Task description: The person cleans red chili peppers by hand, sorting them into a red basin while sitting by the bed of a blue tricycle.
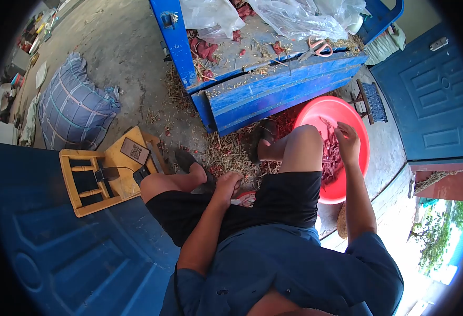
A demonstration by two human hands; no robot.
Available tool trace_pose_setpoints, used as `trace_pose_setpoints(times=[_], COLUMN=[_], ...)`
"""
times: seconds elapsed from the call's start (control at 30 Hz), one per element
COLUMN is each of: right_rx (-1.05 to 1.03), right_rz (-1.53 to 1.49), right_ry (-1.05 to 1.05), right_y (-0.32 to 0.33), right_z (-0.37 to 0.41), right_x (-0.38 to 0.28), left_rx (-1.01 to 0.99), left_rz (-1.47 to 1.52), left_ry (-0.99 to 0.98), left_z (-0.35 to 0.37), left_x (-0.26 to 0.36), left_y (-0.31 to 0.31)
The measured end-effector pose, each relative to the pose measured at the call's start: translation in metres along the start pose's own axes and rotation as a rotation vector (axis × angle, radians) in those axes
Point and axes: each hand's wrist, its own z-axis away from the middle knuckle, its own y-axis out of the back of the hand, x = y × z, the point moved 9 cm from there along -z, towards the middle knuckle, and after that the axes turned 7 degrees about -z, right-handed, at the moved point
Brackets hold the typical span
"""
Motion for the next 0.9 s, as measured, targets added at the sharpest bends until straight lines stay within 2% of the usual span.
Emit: trace_pose_setpoints(times=[0.07, 0.13, 0.2, 0.27, 0.33, 0.37, 0.4, 0.43, 0.6, 0.7, 0.87, 0.9], right_rx=[-0.143, -0.342, -0.428, -0.415, -0.261, -0.264, -0.251, -0.233, -0.389, -0.393, -0.320, -0.295], right_rz=[-0.303, -0.415, -0.303, -0.230, -0.129, -0.137, -0.053, 0.035, 0.161, -0.034, -0.152, -0.291], right_ry=[0.063, 0.183, 0.432, 0.493, 0.615, 0.619, 0.720, 0.822, 0.771, 0.669, 0.567, 0.505], right_y=[-0.063, -0.126, -0.177, -0.223, -0.247, -0.264, -0.282, -0.297, -0.310, -0.283, -0.257, -0.255], right_z=[-0.017, -0.031, -0.049, -0.073, -0.089, -0.099, -0.102, -0.102, -0.125, -0.139, -0.146, -0.151], right_x=[-0.081, -0.162, -0.239, -0.283, -0.326, -0.335, -0.346, -0.353, -0.322, -0.295, -0.276, -0.268], left_rx=[-0.004, -0.012, -0.009, 0.085, 0.102, 0.137, 0.170, 0.174, 0.153, 0.127, 0.079, 0.081], left_rz=[-0.017, -0.011, -0.015, 0.020, 0.019, 0.034, 0.047, 0.044, 0.015, -0.009, -0.030, -0.048], left_ry=[0.029, 0.040, 0.011, 0.001, -0.008, -0.019, -0.030, -0.038, -0.017, -0.007, -0.009, -0.001], left_z=[-0.001, 0.001, 0.002, 0.004, 0.005, 0.007, 0.009, 0.010, 0.006, 0.001, -0.004, -0.003], left_x=[-0.003, -0.005, -0.004, -0.005, -0.005, -0.004, -0.003, -0.002, -0.003, -0.002, 0.000, 0.000], left_y=[-0.001, -0.002, 0.005, 0.022, 0.035, 0.041, 0.047, 0.049, 0.050, 0.041, 0.024, 0.023])
